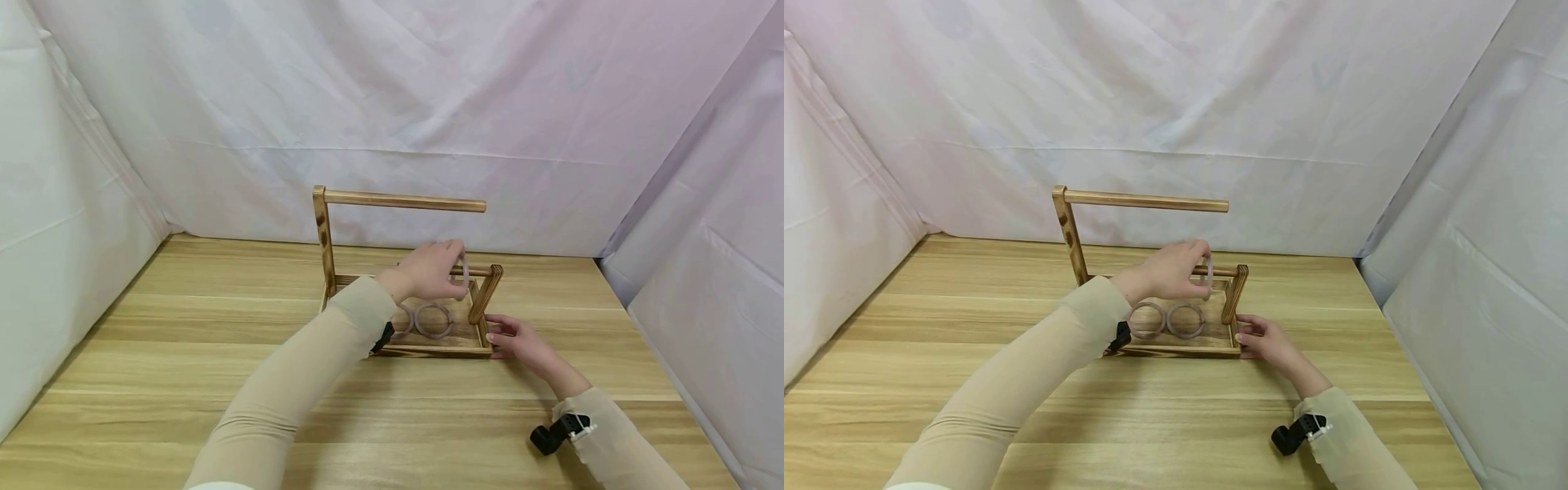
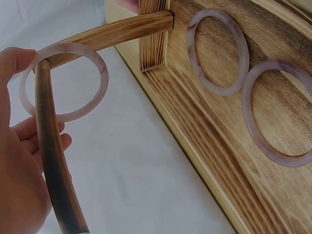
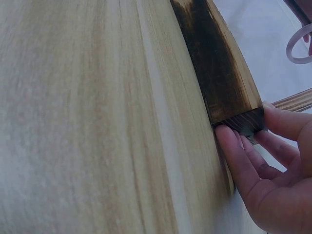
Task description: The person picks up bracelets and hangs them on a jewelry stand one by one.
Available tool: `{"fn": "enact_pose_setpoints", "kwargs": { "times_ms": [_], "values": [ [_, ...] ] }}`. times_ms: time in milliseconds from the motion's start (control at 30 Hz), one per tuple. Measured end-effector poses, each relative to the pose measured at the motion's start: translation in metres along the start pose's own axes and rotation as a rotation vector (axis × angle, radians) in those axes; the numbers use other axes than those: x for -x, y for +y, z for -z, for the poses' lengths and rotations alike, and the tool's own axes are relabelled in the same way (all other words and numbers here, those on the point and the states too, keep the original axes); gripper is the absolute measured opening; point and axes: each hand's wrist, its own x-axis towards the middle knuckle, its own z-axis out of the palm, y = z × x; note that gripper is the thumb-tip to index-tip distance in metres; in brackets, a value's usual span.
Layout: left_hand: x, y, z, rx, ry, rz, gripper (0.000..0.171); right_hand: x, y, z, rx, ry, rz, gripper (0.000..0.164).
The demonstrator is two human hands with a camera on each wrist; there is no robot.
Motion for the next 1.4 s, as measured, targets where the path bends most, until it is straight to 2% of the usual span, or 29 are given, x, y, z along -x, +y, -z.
{"fn": "enact_pose_setpoints", "kwargs": {
  "times_ms": [133,600,700,867,967,1400],
  "values": [
    [0.000,0.001,0.000,-0.029,-0.013,0.008,0.040,0.000,0.000,0.000,0.005,0.000,0.000,0.058],
    [0.000,0.000,-0.001,-0.026,-0.033,0.018,0.041,0.000,0.001,0.000,-0.001,0.001,0.007,0.059],
    [-0.001,0.000,-0.002,-0.036,-0.030,0.021,0.047,0.000,0.001,0.000,0.001,0.001,0.007,0.059],
    [-0.001,-0.002,-0.001,-0.064,-0.009,0.030,0.073,0.000,0.000,0.001,0.009,0.000,0.002,0.060],
    [-0.001,-0.005,0.000,-0.063,0.005,0.035,0.081,-0.001,0.001,0.001,0.012,0.006,-0.001,0.061],
    [0.013,-0.027,0.007,0.056,0.095,0.105,0.082,0.000,-0.001,-0.001,0.002,0.003,-0.002,0.059]
  ]
}}
